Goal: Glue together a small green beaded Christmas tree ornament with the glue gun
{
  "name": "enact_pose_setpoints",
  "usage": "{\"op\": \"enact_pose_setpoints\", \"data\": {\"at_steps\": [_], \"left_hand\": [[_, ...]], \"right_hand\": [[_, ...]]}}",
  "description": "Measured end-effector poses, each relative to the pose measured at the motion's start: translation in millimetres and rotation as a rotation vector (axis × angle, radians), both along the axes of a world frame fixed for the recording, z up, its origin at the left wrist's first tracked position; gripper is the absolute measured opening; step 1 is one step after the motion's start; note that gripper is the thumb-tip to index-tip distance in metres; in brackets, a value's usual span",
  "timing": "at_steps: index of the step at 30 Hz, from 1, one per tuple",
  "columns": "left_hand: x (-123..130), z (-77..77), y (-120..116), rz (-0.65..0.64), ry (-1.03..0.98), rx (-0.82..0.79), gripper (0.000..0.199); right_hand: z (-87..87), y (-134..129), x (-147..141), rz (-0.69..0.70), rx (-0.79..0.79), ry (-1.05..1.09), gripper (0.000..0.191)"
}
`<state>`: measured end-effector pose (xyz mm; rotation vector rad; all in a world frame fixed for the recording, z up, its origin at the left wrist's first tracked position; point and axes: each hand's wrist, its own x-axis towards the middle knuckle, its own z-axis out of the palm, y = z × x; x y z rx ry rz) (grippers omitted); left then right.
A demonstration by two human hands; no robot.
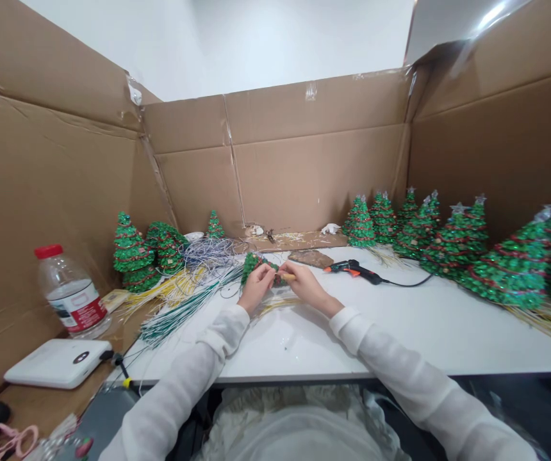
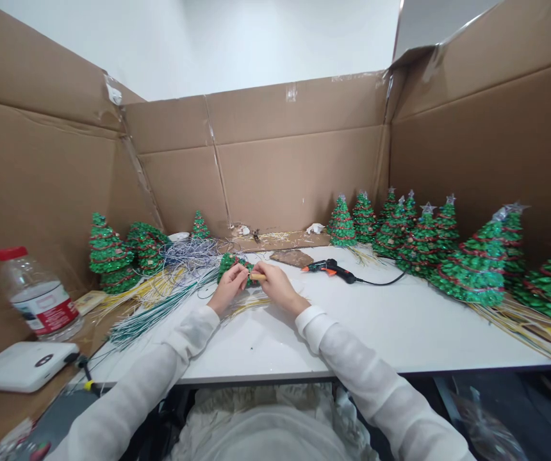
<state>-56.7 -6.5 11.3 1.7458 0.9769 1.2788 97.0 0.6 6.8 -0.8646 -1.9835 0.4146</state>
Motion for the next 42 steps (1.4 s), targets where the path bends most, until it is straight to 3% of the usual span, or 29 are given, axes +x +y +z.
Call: {"op": "enact_pose_setpoints", "data": {"at_steps": [5,9,14,17,20,23,29,34,42], "left_hand": [[0,-2.0,1,0.048,0.032,0.037,0.039],[-7,6.7,-1,0.109,0.088,0.064,0.044],[-41,21.0,1,0.504,-0.050,0.230,0.052],[-64,16.1,7,0.581,0.080,0.233,0.040],[-72,5.6,11,0.491,0.187,0.190,0.025],[-65,-0.3,13,0.372,0.129,0.142,0.024],[-47,-1.8,8,0.152,-0.034,-0.225,0.035],[-38,-3.6,3,0.002,0.034,-0.208,0.036],[-37,-4.7,4,-0.008,0.092,-0.144,0.032]], "right_hand": [[0.0,-1,-4,0.037,0.009,0.050,0.009],[3.4,-6,-5,0.050,0.042,0.036,0.013],[7.0,-6,3,-0.155,0.110,0.030,0.016],[6.9,-4,8,-0.254,0.132,0.016,0.015],[6.5,-3,8,-0.285,0.145,-0.005,0.015],[6.3,-4,7,-0.289,0.151,-0.030,0.015],[0.2,-5,1,-0.190,0.132,-0.092,0.012],[-3.0,-7,-3,-0.170,0.098,-0.140,0.011],[-0.5,-7,-2,-0.191,0.091,-0.101,0.010]]}}
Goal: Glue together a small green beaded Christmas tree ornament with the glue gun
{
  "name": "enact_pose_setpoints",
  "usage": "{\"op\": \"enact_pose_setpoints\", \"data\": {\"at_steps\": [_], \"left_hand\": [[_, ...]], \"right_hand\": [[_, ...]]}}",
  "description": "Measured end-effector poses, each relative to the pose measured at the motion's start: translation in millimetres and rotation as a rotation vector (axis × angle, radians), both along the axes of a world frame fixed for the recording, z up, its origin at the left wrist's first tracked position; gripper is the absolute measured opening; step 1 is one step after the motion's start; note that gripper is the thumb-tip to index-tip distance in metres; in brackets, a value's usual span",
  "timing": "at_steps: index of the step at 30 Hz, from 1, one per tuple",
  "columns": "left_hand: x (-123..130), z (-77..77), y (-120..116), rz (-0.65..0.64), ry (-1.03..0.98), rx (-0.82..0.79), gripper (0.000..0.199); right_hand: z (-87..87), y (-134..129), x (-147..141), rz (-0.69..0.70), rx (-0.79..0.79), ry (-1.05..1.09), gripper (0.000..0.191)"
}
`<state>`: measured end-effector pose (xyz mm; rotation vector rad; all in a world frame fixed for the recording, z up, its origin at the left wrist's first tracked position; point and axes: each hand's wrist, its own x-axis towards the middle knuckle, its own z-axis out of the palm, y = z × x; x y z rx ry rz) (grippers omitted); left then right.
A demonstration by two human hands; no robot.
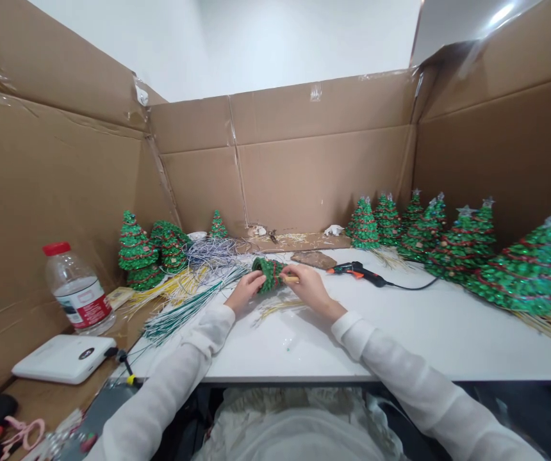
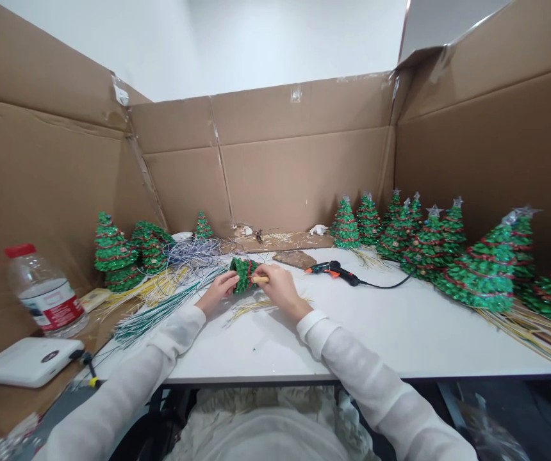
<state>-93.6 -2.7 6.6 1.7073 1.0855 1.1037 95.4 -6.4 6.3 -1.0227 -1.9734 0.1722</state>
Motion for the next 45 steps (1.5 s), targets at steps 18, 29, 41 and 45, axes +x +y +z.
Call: {"op": "enact_pose_setpoints", "data": {"at_steps": [18,29,41,45], "left_hand": [[6,3.2,-9,-0.024,0.140,0.124,0.026],[6,3.2,-10,-0.074,0.152,0.131,0.028],[2,-9.6,0,-0.080,-0.022,0.029,0.020],[3,-17.1,4,-0.064,-0.032,0.070,0.025]], "right_hand": [[-1.4,-4,-7,-0.161,-0.007,-0.151,0.012],[-0.8,-7,-11,-0.193,0.033,-0.245,0.014],[-2.2,-13,-12,-0.006,0.033,-0.095,0.042],[-4.6,-11,-14,0.022,0.059,-0.154,0.042]]}}
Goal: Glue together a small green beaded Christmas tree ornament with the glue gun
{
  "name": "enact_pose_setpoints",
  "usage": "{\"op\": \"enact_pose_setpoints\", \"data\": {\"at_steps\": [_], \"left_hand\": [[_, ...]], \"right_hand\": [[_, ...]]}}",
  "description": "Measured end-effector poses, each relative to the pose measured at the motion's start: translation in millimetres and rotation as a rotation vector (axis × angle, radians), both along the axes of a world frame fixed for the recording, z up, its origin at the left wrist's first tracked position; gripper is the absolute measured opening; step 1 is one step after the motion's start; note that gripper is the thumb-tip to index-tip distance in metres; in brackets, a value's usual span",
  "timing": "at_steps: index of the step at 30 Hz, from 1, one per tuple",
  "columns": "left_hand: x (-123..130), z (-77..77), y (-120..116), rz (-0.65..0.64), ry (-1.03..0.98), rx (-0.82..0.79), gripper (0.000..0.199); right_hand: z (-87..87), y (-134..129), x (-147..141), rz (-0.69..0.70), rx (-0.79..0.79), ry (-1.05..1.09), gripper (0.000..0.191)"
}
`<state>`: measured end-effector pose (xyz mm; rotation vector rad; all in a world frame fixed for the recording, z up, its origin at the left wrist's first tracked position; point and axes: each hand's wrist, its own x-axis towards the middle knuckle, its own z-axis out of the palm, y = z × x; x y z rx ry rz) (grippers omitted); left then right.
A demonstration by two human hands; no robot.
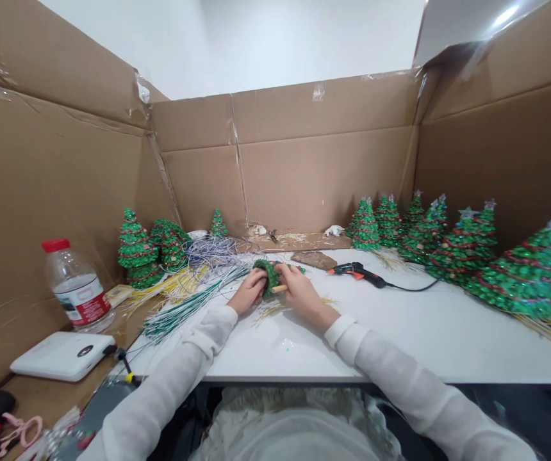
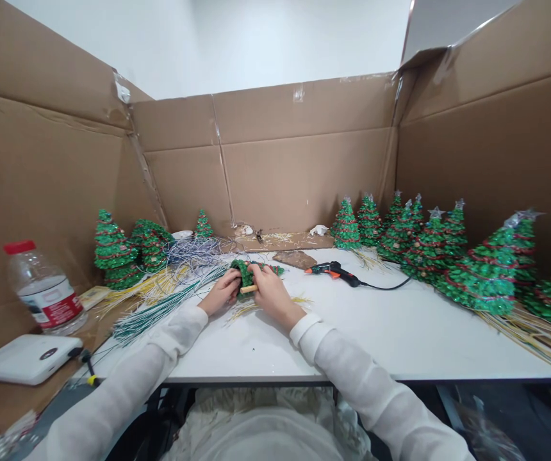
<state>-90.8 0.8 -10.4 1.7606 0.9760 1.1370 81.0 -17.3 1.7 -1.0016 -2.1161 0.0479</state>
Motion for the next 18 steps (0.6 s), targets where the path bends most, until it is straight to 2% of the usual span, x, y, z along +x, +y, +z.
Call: {"op": "enact_pose_setpoints", "data": {"at_steps": [9,13,18], "left_hand": [[5.4,0.3,5.0,-0.029,-0.007,-0.158,0.033],[8.2,2.0,6.8,0.006,0.014,-0.135,0.033],[8.0,3.3,8.2,0.099,0.113,-0.068,0.024]], "right_hand": [[-1.1,1.3,-2.5,0.043,0.044,-0.108,0.047],[-1.2,1.9,-2.7,0.020,0.057,-0.140,0.043],[-0.9,3.1,-1.6,-0.037,0.048,-0.128,0.036]]}}
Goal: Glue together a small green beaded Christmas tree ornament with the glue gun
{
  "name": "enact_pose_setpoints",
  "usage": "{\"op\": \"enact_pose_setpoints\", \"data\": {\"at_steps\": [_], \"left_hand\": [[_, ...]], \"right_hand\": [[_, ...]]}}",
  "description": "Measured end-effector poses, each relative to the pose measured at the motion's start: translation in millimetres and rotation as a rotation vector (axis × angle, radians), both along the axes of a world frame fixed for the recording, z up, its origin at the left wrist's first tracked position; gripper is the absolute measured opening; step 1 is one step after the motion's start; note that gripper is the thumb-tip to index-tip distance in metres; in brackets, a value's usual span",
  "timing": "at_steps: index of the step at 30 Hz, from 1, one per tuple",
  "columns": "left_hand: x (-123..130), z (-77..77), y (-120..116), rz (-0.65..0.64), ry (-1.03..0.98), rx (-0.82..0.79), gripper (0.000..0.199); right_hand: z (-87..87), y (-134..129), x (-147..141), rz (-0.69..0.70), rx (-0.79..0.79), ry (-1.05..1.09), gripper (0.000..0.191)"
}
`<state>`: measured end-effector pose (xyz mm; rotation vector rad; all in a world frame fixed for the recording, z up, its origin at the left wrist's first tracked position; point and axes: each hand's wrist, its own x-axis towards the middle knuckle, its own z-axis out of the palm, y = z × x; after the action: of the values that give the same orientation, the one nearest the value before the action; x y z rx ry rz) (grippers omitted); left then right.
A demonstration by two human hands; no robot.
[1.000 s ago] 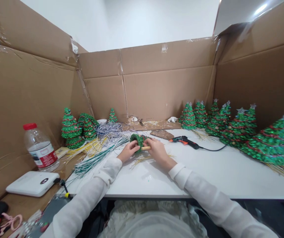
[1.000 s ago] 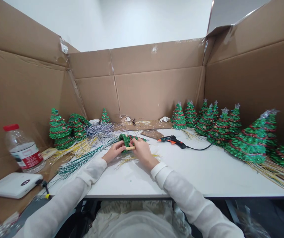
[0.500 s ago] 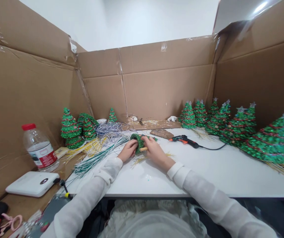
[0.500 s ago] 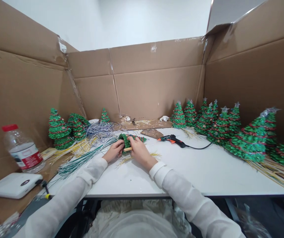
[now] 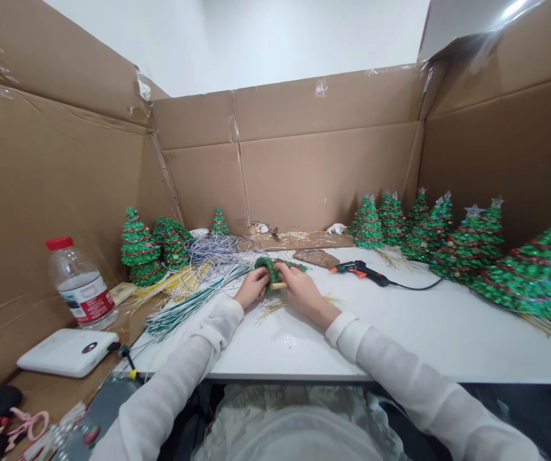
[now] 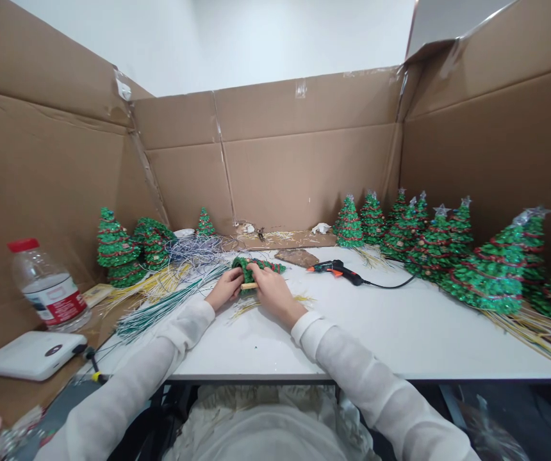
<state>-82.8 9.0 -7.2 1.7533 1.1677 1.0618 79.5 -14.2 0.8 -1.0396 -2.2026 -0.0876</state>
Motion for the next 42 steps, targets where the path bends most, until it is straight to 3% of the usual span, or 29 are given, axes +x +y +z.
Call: {"op": "enact_pose_setpoints", "data": {"at_steps": [6,10,19,24,29,32,42], "left_hand": [[-14,10.0,-3,0.318,0.405,0.440,0.013],[-22,17.2,-7,0.420,0.589,0.461,0.014],[-22,7.4,-2,0.256,0.738,0.528,0.021],[-8,3.1,-3,0.139,0.683,0.566,0.021],[-4,5.1,-5,0.184,0.612,0.480,0.018],[-6,7.0,-4,0.141,0.615,0.477,0.020],[-9,14.5,-13,0.070,0.644,0.663,0.028]], "right_hand": [[12.1,6,17,-0.140,0.139,0.065,0.016],[17.9,10,28,-0.247,0.230,0.115,0.019],[15.4,7,19,-0.242,0.252,0.071,0.017],[11.4,8,7,-0.224,0.242,0.005,0.015],[10.9,10,8,-0.197,0.213,0.002,0.015],[12.1,10,13,-0.174,0.209,0.023,0.015],[10.1,10,11,-0.200,0.240,0.056,0.012]]}}
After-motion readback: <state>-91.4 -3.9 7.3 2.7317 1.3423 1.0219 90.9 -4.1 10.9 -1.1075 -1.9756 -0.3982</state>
